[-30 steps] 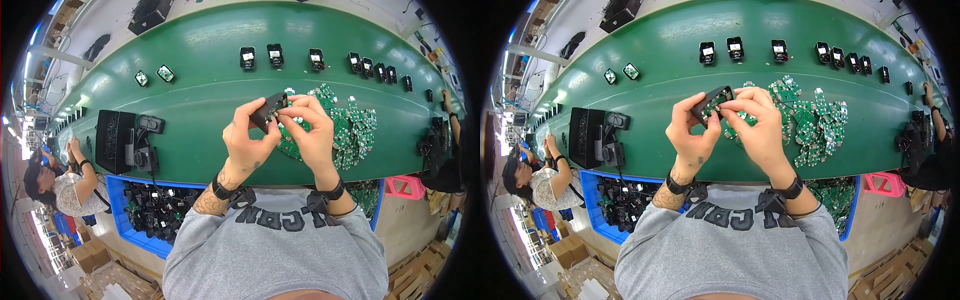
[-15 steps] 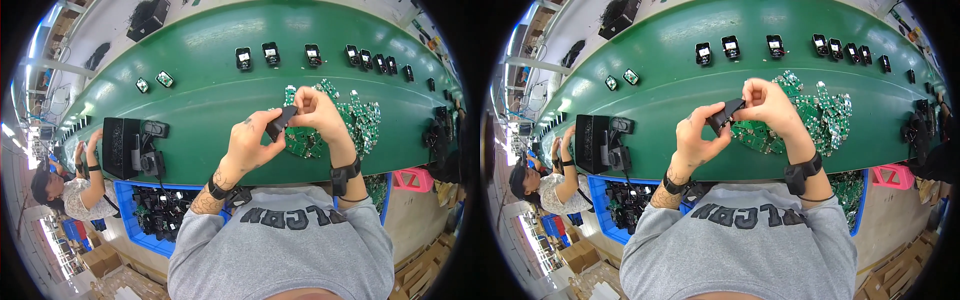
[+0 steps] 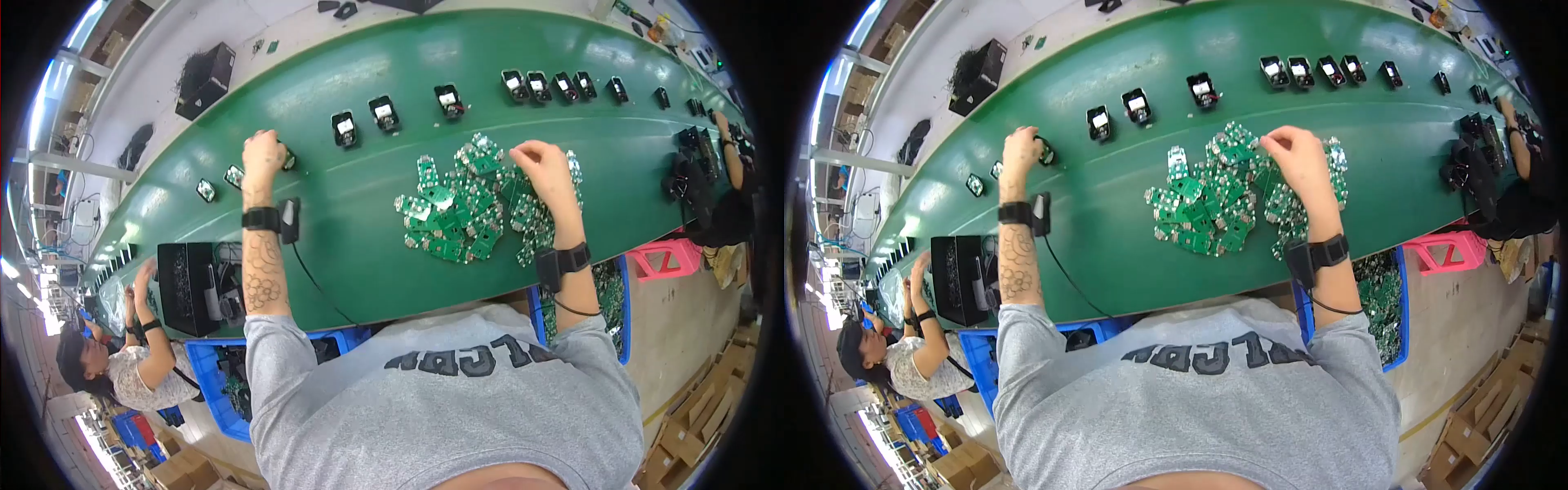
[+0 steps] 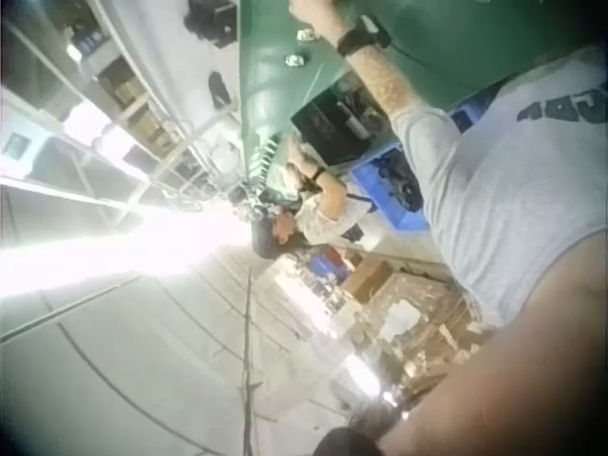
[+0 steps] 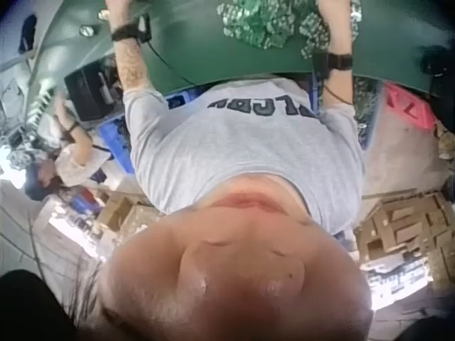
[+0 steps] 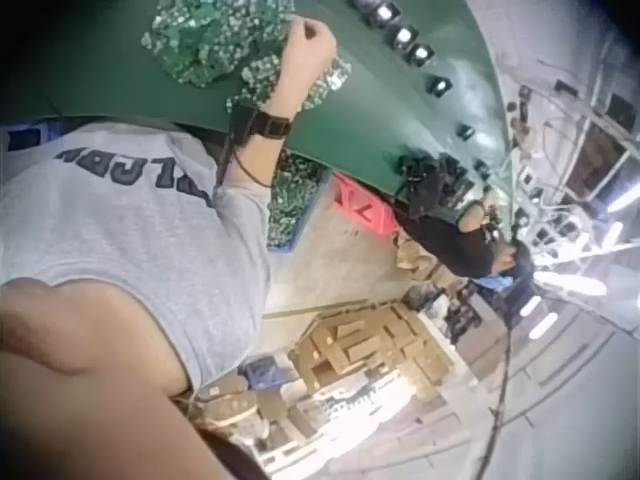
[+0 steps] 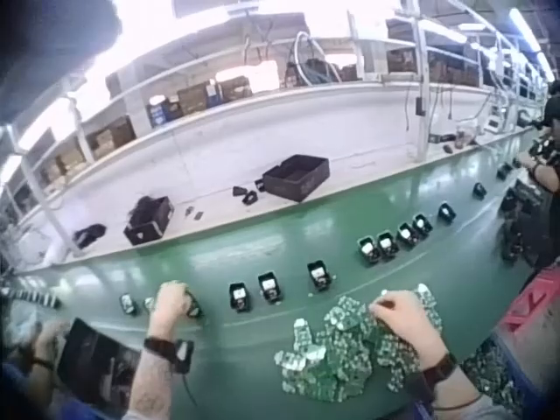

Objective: The person picks up a green circuit board and a black plastic housing, fits the board into the housing by hand, and places the assembled unit onto the conveyor belt, repeating the process.

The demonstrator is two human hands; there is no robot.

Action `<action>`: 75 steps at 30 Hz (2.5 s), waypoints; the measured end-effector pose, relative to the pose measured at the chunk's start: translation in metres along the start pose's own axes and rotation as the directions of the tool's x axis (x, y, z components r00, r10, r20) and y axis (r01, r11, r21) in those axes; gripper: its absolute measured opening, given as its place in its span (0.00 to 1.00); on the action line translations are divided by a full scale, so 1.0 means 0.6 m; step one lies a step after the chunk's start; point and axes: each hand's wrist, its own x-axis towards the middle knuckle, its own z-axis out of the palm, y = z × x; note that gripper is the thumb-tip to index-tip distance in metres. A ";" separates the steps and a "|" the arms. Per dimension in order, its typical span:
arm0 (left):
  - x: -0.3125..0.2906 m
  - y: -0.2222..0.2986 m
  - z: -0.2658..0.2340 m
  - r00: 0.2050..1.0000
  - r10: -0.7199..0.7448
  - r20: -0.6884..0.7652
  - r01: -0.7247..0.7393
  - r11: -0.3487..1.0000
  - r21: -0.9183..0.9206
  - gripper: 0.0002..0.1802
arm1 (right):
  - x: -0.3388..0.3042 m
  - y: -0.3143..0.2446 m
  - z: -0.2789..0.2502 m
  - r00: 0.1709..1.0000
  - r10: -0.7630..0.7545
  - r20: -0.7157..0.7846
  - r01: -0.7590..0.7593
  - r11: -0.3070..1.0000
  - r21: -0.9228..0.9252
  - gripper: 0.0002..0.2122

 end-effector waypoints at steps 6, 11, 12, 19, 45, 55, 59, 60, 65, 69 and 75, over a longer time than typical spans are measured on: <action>0.021 0.168 0.038 0.983 0.027 0.180 0.007 0.983 -0.182 0.27 | 0.051 0.017 0.063 0.976 -0.219 0.002 0.191 0.849 -0.493 0.16; -0.004 0.189 0.066 0.995 0.023 0.095 0.037 0.808 -0.589 0.26 | 0.088 0.038 0.065 0.975 -0.214 0.059 0.218 0.868 -0.446 0.18; -0.013 0.187 0.060 0.987 -0.007 0.163 0.109 0.771 -0.627 0.24 | 0.089 0.026 0.058 0.977 -0.166 0.134 0.206 0.898 -0.389 0.18; -0.107 0.253 -0.004 0.945 -0.105 0.309 0.253 -0.360 -0.898 0.15 | 0.038 -0.053 0.021 0.988 -0.102 0.116 0.092 0.992 0.084 0.16; -0.296 0.441 -0.077 0.933 0.269 0.238 0.345 -0.485 -0.804 0.29 | -0.114 -0.118 0.021 0.921 -0.122 0.371 -0.298 0.393 0.870 0.09; -0.294 0.451 -0.075 0.933 0.274 0.235 0.344 -0.484 -0.804 0.29 | -0.116 -0.119 0.025 0.937 -0.132 0.325 -0.212 0.525 0.824 0.08; -0.294 0.450 -0.076 0.929 0.291 0.229 0.353 -0.505 -0.788 0.30 | -0.114 -0.115 0.023 0.935 -0.150 0.322 -0.199 0.529 0.825 0.08; -0.294 0.450 -0.077 0.928 0.292 0.230 0.354 -0.505 -0.787 0.30 | -0.113 -0.113 0.023 0.929 -0.165 0.331 -0.202 0.524 0.828 0.09; -0.297 0.456 -0.068 0.932 0.257 0.256 0.351 -0.463 -0.814 0.32 | -0.118 -0.123 0.030 0.960 -0.136 0.246 -0.125 0.576 0.808 0.09; -0.299 0.460 -0.067 0.928 0.268 0.258 0.367 -0.552 -0.749 0.32 | -0.114 -0.119 0.039 0.986 -0.147 0.080 -0.013 0.410 0.912 0.07; -0.299 0.469 -0.073 0.918 0.285 0.277 0.397 -0.616 -0.680 0.28 | -0.119 -0.113 0.040 0.970 -0.181 0.164 -0.074 0.422 0.904 0.09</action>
